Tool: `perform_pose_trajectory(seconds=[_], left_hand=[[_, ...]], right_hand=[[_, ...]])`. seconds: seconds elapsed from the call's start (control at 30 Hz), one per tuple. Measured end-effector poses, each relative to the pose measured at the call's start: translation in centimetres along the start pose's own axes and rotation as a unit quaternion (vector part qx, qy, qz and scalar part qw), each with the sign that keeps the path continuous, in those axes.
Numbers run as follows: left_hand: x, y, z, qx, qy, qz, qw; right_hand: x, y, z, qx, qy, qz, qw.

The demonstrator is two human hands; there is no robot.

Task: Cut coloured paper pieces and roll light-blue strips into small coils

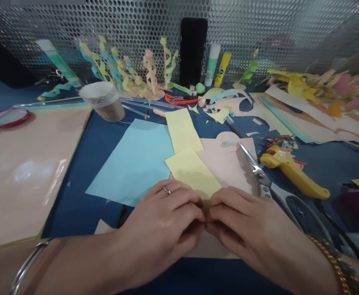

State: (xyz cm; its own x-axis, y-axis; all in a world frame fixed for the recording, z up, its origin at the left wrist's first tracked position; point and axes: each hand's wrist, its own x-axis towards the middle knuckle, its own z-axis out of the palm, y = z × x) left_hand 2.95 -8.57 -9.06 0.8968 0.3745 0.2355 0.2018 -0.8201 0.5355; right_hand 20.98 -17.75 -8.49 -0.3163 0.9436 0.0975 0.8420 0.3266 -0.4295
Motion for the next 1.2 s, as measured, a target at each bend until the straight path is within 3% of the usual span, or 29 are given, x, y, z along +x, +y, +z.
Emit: perform_pose_trajectory(seconds=[0.27,0.6,0.87,1.2], left_hand=[[-0.14,-0.04,0.14,-0.006,-0.013,-0.029,0.999],[-0.25,0.01,0.16,0.014,-0.028,-0.036,0.999],[-0.01,0.16,0.11,0.011,-0.042,-0.063,0.997],[0.03,0.05,0.17,0.002,-0.034,-0.059,0.998]], right_hand=[[0.07,-0.33,0.03,0.027,-0.025,0.056,0.998],[0.13,-0.42,0.28,0.064,-0.003,0.097,0.993],[-0.08,-0.21,-0.03,0.092,0.018,0.052,0.994],[0.27,-0.42,0.26,0.033,-0.003,0.073,0.997]])
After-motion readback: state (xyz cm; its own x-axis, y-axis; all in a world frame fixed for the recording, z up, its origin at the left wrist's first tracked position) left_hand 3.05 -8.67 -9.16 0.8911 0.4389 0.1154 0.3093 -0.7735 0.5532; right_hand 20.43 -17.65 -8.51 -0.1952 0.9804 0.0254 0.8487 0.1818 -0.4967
